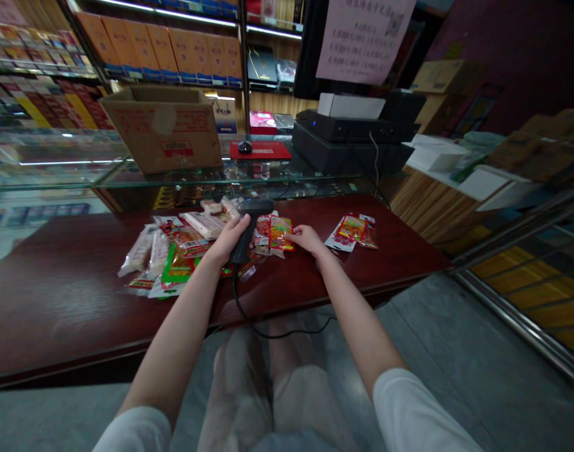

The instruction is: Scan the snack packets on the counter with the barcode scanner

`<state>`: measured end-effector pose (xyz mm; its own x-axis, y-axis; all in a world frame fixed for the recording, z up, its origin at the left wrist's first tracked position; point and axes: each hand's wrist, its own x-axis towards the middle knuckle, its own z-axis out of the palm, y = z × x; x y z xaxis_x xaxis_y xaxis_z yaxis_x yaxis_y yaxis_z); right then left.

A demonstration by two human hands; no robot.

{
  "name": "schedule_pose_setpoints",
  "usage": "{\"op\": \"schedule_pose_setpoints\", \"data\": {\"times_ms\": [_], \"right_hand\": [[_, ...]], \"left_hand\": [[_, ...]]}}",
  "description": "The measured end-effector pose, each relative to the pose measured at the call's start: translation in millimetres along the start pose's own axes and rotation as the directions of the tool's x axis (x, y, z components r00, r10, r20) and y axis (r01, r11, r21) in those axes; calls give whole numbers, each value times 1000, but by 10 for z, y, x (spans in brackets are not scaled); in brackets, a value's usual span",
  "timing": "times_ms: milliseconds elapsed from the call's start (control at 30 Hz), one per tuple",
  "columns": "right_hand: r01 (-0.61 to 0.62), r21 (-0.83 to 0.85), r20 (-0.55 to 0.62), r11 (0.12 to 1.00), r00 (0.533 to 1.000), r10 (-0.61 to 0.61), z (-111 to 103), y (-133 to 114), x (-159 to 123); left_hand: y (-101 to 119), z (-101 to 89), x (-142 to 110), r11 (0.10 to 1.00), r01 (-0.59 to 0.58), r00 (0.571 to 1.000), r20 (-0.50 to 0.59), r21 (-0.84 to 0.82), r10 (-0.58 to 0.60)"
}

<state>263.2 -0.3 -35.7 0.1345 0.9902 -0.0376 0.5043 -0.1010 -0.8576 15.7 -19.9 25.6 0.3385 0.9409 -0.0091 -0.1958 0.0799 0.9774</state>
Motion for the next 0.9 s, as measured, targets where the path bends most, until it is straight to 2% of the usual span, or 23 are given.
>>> {"op": "schedule_pose_setpoints", "data": {"times_ms": [67, 100, 133, 200, 267, 300, 367, 533, 767, 900], "right_hand": [[-9, 251, -16, 968, 1000, 14, -80, 68, 42], [3, 394, -38, 919, 999, 13, -145, 99, 58], [29, 533, -67, 845, 998, 8, -220, 125, 71], [108, 760, -140, 640, 990, -1, -384, 164, 90], [171, 884, -190, 436, 982, -2, -528, 193, 100], [186, 914, -199, 362, 980, 0, -582, 205, 103], [179, 941, -197, 286, 980, 37, -642, 226, 110], [118, 957, -182, 266, 957, 228, -621, 238, 98], [66, 959, -101, 277, 988, 113, -679, 166, -32], [53, 956, -107, 289, 979, 174, -626, 206, 47]], "left_hand": [[-6, 10, 2, 1000, 22, 1000, -10, -14, -22], [-8, 12, 4, 999, 35, 999, -15, -20, -35], [-10, 13, 5, 999, 47, 999, -17, -22, -47], [-16, 9, 5, 998, 58, 998, -10, -22, -59], [-29, 3, 0, 999, 46, 999, 18, -27, -46], [-37, 0, -2, 999, 33, 999, 37, -35, -32], [-57, -2, -6, 999, 10, 998, 68, -46, -7], [-91, -2, -11, 1000, 0, 997, 83, -31, 3], [-56, 37, -48, 1000, -1, 997, 73, -17, 2], [-49, 67, -80, 1000, 17, 991, 133, 19, -20]]}}
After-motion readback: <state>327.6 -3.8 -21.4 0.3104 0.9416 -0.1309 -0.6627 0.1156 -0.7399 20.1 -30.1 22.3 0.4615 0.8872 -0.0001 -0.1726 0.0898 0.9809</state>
